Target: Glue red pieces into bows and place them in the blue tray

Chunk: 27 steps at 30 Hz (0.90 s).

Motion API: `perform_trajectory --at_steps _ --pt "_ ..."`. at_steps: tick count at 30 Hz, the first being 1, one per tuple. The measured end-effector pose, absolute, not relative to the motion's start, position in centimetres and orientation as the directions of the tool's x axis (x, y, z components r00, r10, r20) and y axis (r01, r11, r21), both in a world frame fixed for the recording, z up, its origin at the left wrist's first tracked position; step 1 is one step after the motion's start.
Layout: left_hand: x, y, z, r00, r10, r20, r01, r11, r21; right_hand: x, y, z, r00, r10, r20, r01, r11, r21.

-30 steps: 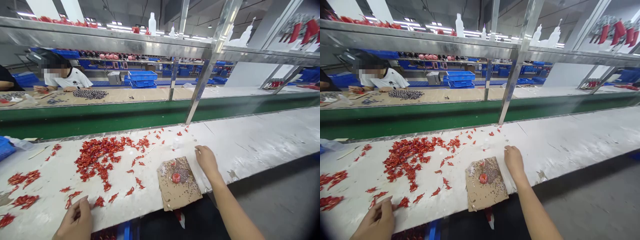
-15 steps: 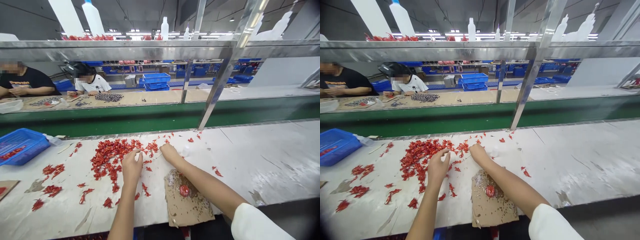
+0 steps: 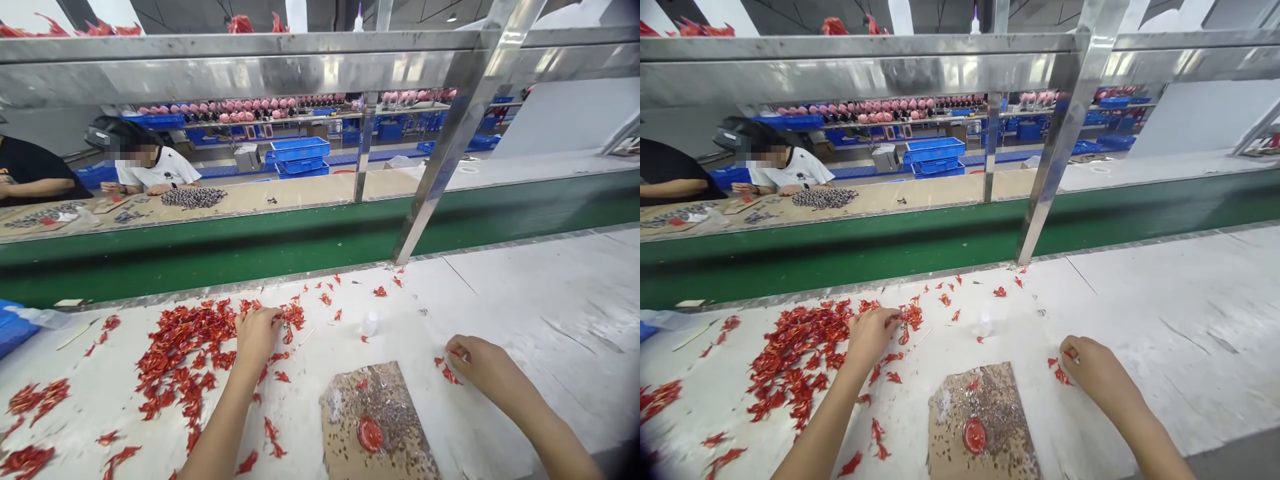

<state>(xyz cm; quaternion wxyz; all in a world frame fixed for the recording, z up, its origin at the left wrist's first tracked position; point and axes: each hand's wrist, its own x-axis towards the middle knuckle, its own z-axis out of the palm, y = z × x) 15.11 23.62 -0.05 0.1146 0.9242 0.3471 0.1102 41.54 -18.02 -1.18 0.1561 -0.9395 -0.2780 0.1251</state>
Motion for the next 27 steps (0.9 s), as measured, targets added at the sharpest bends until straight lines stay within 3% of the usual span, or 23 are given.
perform_trajectory --at_steps 2,5,10,14,18,21,24,27 --pt "15.2 23.8 -0.4 0.752 0.649 0.120 0.600 -0.748 0.283 42.4 -17.2 -1.4 0.807 0.567 -0.164 0.493 -0.800 -0.342" --pt "15.5 23.8 -1.1 0.778 0.618 0.113 0.573 -0.771 0.276 42.9 -13.4 1.2 0.797 0.601 -0.066 0.550 -0.767 -0.331" --pt "15.6 23.6 -1.4 0.798 0.587 0.136 0.538 -0.796 0.276 43.1 -1.8 6.1 0.489 0.870 0.055 0.788 -0.414 -0.456" --pt "14.9 24.3 -1.0 0.722 0.655 0.224 0.534 -0.733 0.421 43.0 7.7 5.7 0.329 0.944 0.014 0.849 -0.289 -0.443" --pt "14.2 24.3 -0.3 0.447 0.880 0.159 0.500 -0.394 0.771 42.4 13.4 3.5 0.300 0.947 -0.116 0.875 -0.322 -0.363" --pt "14.2 23.6 0.4 0.267 0.964 -0.006 0.213 -0.053 0.976 42.0 14.7 2.2 0.300 0.931 -0.208 0.884 -0.353 -0.305" --pt "14.5 23.0 1.5 0.201 0.954 -0.224 -0.151 0.256 0.955 41.9 14.6 1.6 0.310 0.923 -0.228 0.880 -0.369 -0.297" --pt "14.7 22.6 2.6 0.251 0.900 -0.357 -0.291 0.422 0.859 42.0 14.0 1.6 0.320 0.923 -0.213 0.864 -0.376 -0.334"
